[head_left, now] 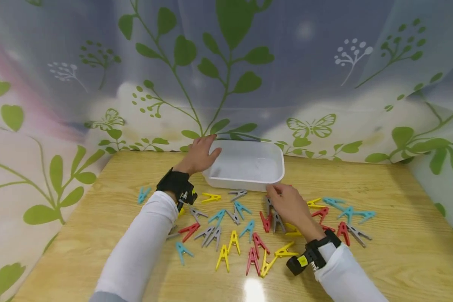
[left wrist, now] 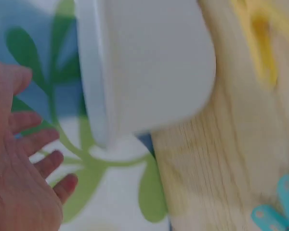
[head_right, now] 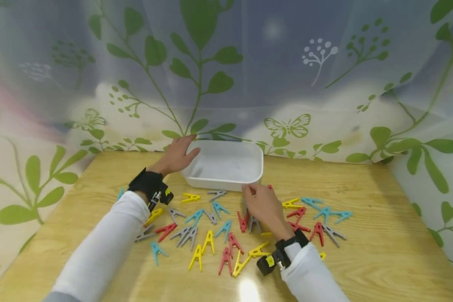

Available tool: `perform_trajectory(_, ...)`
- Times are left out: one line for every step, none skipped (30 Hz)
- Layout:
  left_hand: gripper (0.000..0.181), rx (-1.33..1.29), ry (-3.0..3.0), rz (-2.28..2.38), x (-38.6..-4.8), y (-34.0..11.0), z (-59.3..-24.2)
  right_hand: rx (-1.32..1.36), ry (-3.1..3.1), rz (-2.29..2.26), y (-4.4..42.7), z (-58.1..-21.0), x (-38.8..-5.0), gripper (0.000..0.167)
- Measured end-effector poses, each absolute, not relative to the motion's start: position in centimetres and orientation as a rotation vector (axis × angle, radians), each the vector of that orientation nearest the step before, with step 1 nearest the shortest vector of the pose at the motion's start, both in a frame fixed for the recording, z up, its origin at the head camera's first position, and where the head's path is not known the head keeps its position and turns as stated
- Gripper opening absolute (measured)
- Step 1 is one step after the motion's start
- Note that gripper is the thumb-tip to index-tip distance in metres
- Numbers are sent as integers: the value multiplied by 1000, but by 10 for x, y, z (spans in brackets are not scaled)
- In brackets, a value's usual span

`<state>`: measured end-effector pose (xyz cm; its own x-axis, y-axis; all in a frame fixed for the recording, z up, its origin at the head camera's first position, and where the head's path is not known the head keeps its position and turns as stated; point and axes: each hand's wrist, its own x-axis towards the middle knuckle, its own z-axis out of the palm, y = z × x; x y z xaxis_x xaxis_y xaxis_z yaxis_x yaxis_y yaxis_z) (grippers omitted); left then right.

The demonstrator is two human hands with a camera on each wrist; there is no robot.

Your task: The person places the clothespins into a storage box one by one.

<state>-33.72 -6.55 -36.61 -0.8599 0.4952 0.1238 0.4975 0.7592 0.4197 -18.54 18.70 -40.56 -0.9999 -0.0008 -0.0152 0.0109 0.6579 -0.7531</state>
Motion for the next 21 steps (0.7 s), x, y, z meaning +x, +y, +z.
perform_trajectory(53,-833,-2970,-694,-344,-66,-366,47,2785,-1366,185,-406,-189,46)
perform_trajectory(52,-833,-2994,-682,-350,-66,-366,85,2728,-1440,184,-407,-191,46)
perform_trajectory(52,-833,-3019,-682,-355,-66,-368,129,2651,-1531,182,-408,-194,48)
perform_trajectory(52,-834,-3038,-687,-360,-65,-368,171,2570,-1616,181,-409,-197,49)
perform_trajectory(53,-832,-3063,-696,-364,-64,-369,212,2485,-1704,181,-410,-199,50)
perform_trajectory(54,-826,-3096,-691,-367,-62,-370,249,2407,-1781,181,-412,-201,50)
perform_trajectory(55,-831,-3102,-680,-369,-64,-373,281,2339,-1839,179,-413,-203,50)
perform_trajectory(55,-820,-3122,-670,-370,-64,-374,299,2285,-1883,178,-415,-204,50)
perform_trajectory(54,-810,-3130,-647,-370,-64,-375,315,2231,-1924,178,-416,-205,50)
perform_trajectory(53,-807,-3131,-591,-370,-65,-376,323,2196,-1948,178,-418,-206,50)
perform_trajectory(52,-805,-3122,-539,-370,-65,-378,327,2172,-1971,178,-418,-207,50)
perform_trajectory(51,-802,-3104,-489,-369,-65,-379,325,2158,-1989,178,-419,-208,50)
perform_trajectory(49,-806,-3068,-435,-369,-64,-381,325,2148,-1999,179,-419,-208,50)
perform_trajectory(45,-797,-3039,-376,-367,-63,-381,324,2135,-2012,180,-419,-209,50)
perform_trajectory(43,-797,-2990,-326,-366,-63,-383,328,2125,-2022,182,-419,-209,50)
perform_trajectory(40,-796,-2945,-291,-364,-62,-384,336,2118,-2026,184,-419,-210,50)
perform_trajectory(37,-794,-2896,-267,-363,-62,-385,342,2118,-2029,186,-419,-210,50)
perform_trajectory(34,-792,-2851,-242,-362,-61,-386,352,2110,-2033,189,-419,-211,49)
perform_trajectory(31,-788,-2804,-221,-360,-61,-387,365,2098,-2038,192,-418,-212,49)
perform_trajectory(28,-784,-2765,-208,-359,-60,-388,378,2085,-2046,195,-418,-213,48)
perform_trajectory(25,-782,-2735,-218,-357,-60,-388,391,2075,-2050,198,-417,-215,47)
